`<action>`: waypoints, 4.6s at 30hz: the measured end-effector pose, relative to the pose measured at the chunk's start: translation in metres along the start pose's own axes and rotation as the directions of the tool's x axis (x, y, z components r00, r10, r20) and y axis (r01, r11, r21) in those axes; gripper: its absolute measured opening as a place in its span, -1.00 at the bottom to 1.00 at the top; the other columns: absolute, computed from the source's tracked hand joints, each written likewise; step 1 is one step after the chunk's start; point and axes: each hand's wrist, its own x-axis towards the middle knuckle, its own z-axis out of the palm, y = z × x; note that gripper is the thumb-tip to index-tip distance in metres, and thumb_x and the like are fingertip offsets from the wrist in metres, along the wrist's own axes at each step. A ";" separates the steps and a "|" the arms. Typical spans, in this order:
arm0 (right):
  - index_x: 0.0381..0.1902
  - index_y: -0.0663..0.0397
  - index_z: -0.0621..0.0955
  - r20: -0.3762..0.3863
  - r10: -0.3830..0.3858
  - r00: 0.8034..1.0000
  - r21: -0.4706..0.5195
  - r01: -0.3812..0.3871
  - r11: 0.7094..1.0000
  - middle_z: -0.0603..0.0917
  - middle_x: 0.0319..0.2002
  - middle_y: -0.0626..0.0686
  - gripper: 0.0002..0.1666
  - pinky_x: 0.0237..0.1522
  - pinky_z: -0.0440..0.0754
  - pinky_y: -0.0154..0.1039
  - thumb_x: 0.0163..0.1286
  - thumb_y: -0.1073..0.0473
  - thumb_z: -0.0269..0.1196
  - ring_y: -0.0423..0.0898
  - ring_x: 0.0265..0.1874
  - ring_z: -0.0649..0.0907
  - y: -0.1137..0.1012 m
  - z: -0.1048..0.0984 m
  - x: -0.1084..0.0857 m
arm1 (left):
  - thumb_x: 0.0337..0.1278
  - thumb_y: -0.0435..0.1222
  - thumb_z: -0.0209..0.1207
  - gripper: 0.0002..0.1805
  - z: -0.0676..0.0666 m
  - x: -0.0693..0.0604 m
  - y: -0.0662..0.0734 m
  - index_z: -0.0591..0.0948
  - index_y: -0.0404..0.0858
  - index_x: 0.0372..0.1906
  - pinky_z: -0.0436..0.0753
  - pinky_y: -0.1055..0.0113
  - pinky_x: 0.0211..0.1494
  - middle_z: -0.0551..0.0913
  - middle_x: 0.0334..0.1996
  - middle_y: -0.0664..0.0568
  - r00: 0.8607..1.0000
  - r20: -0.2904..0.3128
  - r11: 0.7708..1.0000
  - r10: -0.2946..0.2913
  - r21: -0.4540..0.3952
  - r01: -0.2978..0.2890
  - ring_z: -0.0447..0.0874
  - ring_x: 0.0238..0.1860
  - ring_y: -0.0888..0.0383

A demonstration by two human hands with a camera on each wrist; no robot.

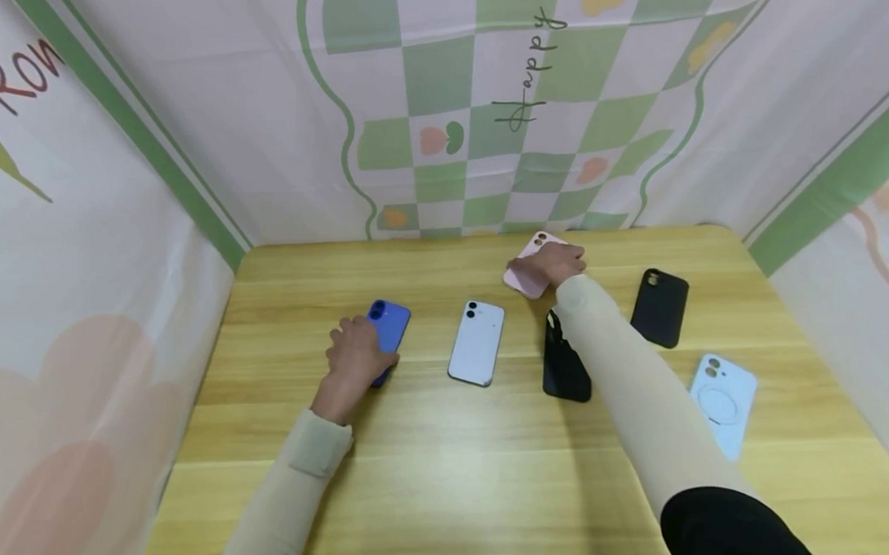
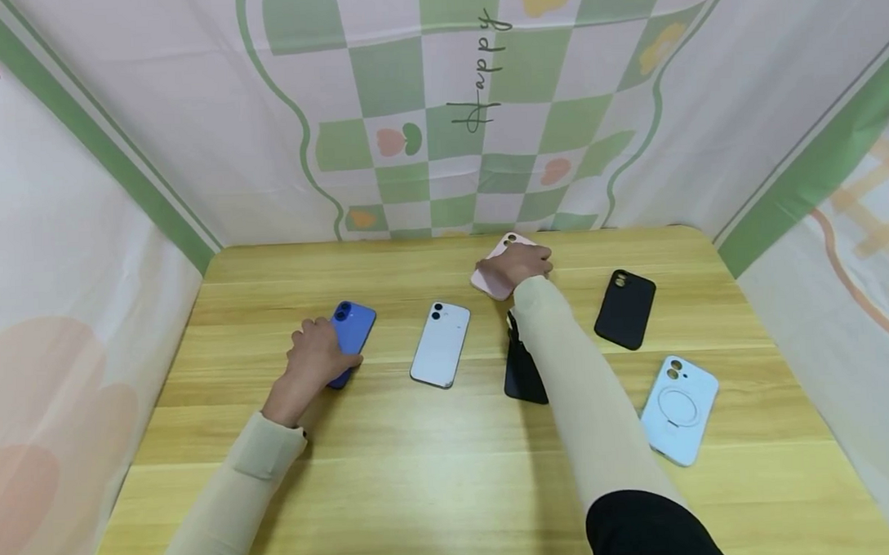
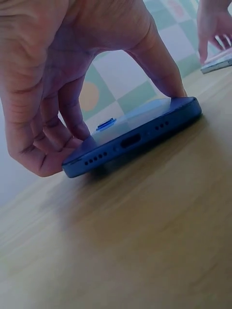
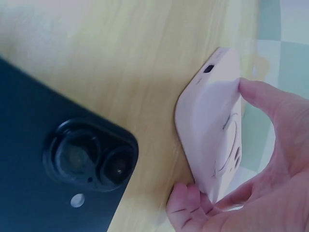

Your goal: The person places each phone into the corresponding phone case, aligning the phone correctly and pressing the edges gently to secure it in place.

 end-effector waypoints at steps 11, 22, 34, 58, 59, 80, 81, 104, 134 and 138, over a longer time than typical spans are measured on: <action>0.51 0.57 0.24 0.029 -0.039 0.999 0.148 0.034 0.988 0.17 0.43 0.67 0.21 0.47 0.37 0.30 0.29 -0.24 0.43 0.55 0.43 0.24 0.005 -0.006 0.003 | 0.08 -0.11 0.58 -0.12 -0.001 0.001 -0.001 0.40 -0.67 0.22 0.80 -0.03 -0.14 0.36 0.14 -0.44 0.998 -0.033 0.997 0.060 -0.053 -0.062 0.58 -0.05 -0.29; 0.54 0.55 0.19 -0.009 -0.156 0.988 0.164 0.155 0.974 0.33 0.42 0.57 0.13 0.58 0.26 0.28 0.32 0.00 0.48 0.55 0.47 0.17 0.013 -0.010 0.005 | 0.19 -0.16 0.54 -0.06 0.000 0.004 -0.006 0.23 -0.55 0.39 0.80 -0.10 -0.03 0.58 0.12 -0.48 0.998 0.007 0.984 0.056 -0.170 -0.054 0.70 -0.03 -0.35; -0.10 0.31 0.48 0.021 -0.045 0.999 0.600 0.024 0.799 0.58 -0.39 0.02 -0.66 -0.51 0.61 -0.41 0.35 0.35 0.44 -0.23 -0.57 0.55 0.023 -0.022 0.013 | 0.46 -0.33 0.28 -0.52 -0.007 0.004 -0.007 0.33 -0.49 0.22 0.77 -0.16 -0.14 0.69 -0.08 -0.52 0.986 -0.103 0.953 0.131 -0.259 -0.154 0.74 -0.12 -0.40; -0.05 0.31 0.61 0.160 -0.376 0.913 0.892 0.030 0.451 0.83 -0.34 0.04 -0.90 -0.15 0.85 -0.24 0.55 0.38 0.26 -0.11 -0.32 0.84 0.010 -0.055 -0.031 | 0.68 -0.28 0.02 -0.63 -0.013 -0.002 0.014 0.47 -0.55 0.22 0.74 -0.11 0.05 0.65 -0.04 -0.39 0.964 -0.212 0.751 0.162 -0.607 -0.260 0.69 -0.02 -0.26; -0.08 0.29 0.62 0.159 -0.387 0.908 0.897 0.032 0.442 0.83 -0.34 0.05 -0.94 -0.15 0.85 -0.24 0.54 0.40 0.26 -0.10 -0.31 0.84 0.007 -0.055 -0.035 | 0.68 -0.28 0.02 -0.63 -0.013 -0.003 0.016 0.47 -0.53 0.23 0.75 -0.09 0.06 0.65 -0.04 -0.38 0.966 -0.203 0.737 0.159 -0.627 -0.253 0.69 -0.01 -0.24; 0.16 0.51 0.58 0.149 -0.499 0.854 0.879 0.117 0.463 0.81 -0.26 0.05 -0.69 -0.13 0.86 -0.20 0.52 0.43 0.25 -0.09 -0.26 0.83 -0.053 -0.035 -0.099 | 0.77 -0.20 -0.18 -0.49 -0.005 -0.019 0.052 0.31 -0.41 0.54 0.53 -0.11 0.50 0.49 0.37 -0.32 0.967 0.132 0.216 0.216 -0.973 0.084 0.49 0.40 -0.20; 0.15 0.49 0.58 0.152 -0.496 0.855 0.877 0.115 0.466 0.81 -0.25 0.05 -0.69 -0.13 0.86 -0.20 0.53 0.43 0.25 -0.09 -0.25 0.83 -0.054 -0.034 -0.100 | 0.77 -0.19 -0.20 -0.46 -0.006 -0.020 0.053 0.28 -0.42 0.56 0.50 -0.11 0.53 0.46 0.41 -0.32 0.963 0.139 0.185 0.232 -0.978 0.096 0.46 0.44 -0.20; -0.01 0.46 0.63 0.183 -0.524 0.832 0.907 0.064 0.417 0.80 -0.29 0.08 -0.83 -0.14 0.85 -0.22 0.50 0.45 0.25 -0.09 -0.28 0.82 -0.071 0.001 -0.123 | 0.78 0.03 -0.41 -0.36 -0.006 -0.030 0.067 0.09 -0.17 0.70 0.15 0.06 0.72 0.29 0.58 -0.10 0.934 0.053 -0.145 0.353 -0.983 0.111 0.19 0.60 0.00; -0.02 0.44 0.65 0.231 -0.450 0.862 0.844 0.053 0.534 0.81 -0.20 0.18 -0.82 -0.14 0.86 -0.17 0.50 0.40 0.31 -0.07 -0.31 0.83 -0.067 0.009 -0.135 | 0.79 -0.01 -0.31 -0.37 -0.005 -0.029 0.066 0.21 -0.27 0.65 0.42 0.10 0.60 0.45 0.49 -0.13 0.951 0.109 -0.101 0.289 -0.985 0.143 0.40 0.50 0.02; -0.01 0.46 0.64 0.232 -0.458 0.858 0.839 0.062 0.541 0.81 -0.21 0.19 -0.80 -0.16 0.86 -0.18 0.50 0.39 0.31 -0.06 -0.32 0.83 -0.067 0.011 -0.136 | 0.79 -0.02 -0.31 -0.38 -0.005 -0.027 0.065 0.23 -0.29 0.64 0.50 0.11 0.54 0.48 0.46 -0.15 0.952 0.110 -0.099 0.286 -0.985 0.143 0.45 0.46 0.01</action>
